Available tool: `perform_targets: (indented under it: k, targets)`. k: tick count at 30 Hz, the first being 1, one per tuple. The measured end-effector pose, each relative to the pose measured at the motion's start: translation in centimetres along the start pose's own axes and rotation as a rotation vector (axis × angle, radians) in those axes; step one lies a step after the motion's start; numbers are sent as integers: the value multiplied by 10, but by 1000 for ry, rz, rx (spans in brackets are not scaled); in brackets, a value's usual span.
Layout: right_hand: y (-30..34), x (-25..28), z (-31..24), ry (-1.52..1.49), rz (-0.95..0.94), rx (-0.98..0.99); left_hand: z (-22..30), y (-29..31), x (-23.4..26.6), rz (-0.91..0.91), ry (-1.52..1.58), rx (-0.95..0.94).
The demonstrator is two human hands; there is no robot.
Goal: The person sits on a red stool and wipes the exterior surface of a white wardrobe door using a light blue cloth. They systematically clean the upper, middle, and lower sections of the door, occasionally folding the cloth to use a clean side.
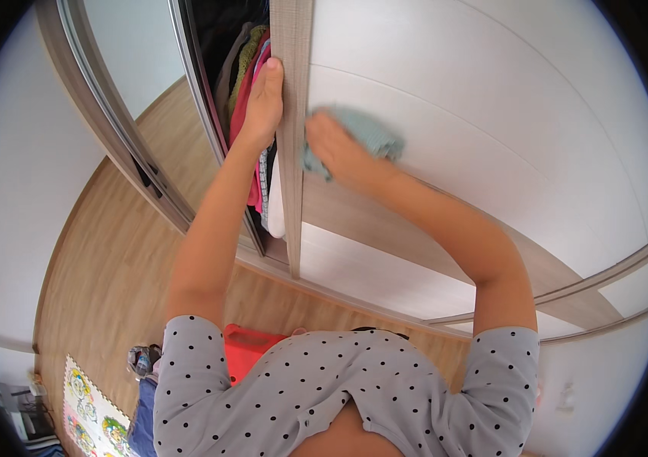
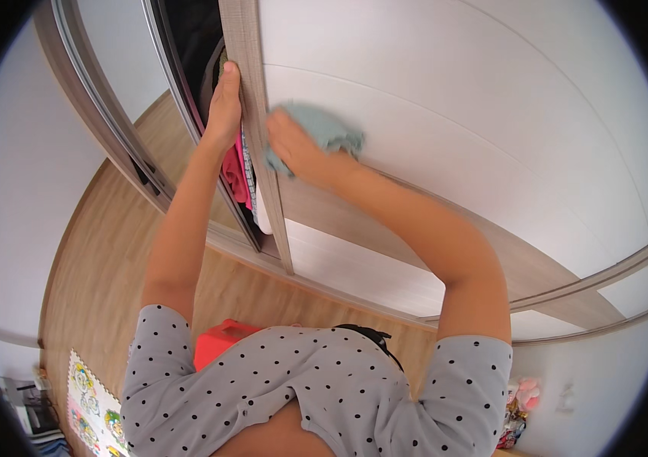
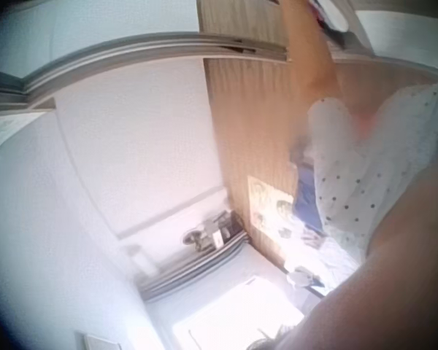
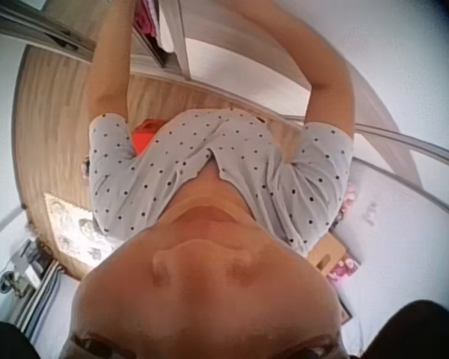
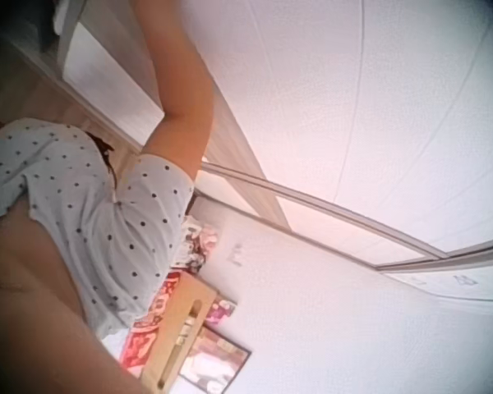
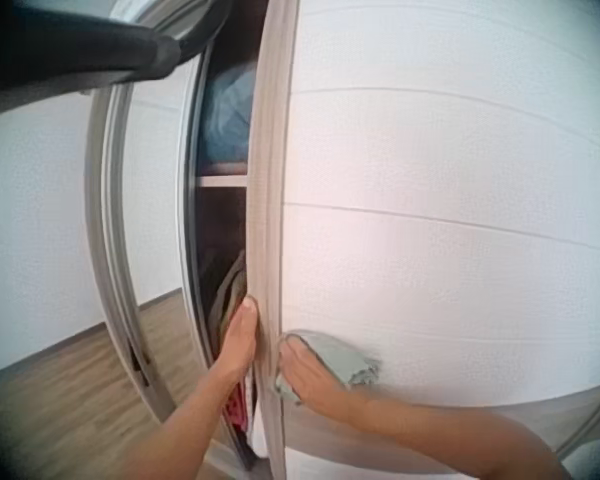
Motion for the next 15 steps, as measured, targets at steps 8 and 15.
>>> perform_targets:
  k: [8, 15]
  targets:
    - [-2, -13, 71, -493, 61, -333, 2, -2, -2, -17, -151, -151]
    - [0, 13, 71, -353, 102, -32, -5, 0, -5, 5, -137, -104]
Point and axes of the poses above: each hand's wrist, its own y-axis away from the middle knuckle, its own x-axis out of the back of the hand, z = x × y, the point moved 6 cm from there along -y, towards the middle knuckle, and after that the axes turned 15 degrees about y, right-handed, at the moved point
